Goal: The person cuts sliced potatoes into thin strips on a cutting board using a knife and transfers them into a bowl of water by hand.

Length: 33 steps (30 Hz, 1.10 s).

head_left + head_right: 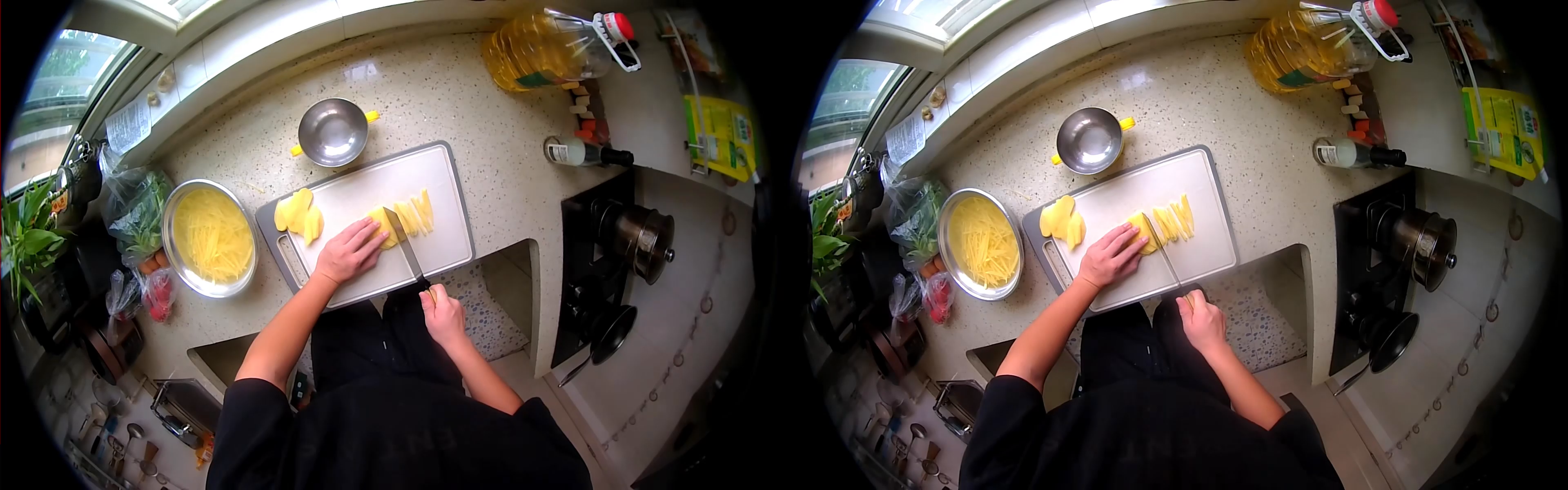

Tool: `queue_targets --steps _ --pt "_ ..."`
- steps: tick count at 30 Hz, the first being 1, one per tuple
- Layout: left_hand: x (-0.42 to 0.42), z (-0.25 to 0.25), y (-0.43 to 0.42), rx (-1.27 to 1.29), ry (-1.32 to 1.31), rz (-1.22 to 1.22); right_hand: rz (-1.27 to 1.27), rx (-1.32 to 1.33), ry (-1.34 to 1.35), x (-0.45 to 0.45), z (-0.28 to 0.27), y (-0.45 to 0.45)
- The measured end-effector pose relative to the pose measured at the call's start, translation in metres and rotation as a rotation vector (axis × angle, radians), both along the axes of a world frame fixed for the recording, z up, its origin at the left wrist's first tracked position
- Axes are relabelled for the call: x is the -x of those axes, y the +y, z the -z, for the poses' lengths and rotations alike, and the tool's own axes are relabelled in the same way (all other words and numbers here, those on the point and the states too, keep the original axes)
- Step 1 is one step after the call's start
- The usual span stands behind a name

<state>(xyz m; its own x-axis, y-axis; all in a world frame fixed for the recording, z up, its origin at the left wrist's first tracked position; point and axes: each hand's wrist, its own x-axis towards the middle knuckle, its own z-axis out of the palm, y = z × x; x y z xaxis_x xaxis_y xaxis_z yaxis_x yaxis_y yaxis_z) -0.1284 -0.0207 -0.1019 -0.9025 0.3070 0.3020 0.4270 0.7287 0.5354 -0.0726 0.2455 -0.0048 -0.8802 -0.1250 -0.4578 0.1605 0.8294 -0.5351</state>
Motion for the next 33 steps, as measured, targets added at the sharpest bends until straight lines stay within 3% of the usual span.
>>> queue_targets --steps 13,22,33 --pt "0.002 -0.001 0.000 0.004 -0.005 0.012 -0.056 -0.130 -0.057 0.004 0.005 -0.006" --pt "0.000 -0.001 -0.001 -0.004 -0.005 0.003 0.032 0.028 -0.029 0.000 0.010 0.003" --pt "0.001 -0.002 0.000 -0.001 -0.007 0.005 -0.031 -0.054 -0.050 0.002 -0.006 -0.001"
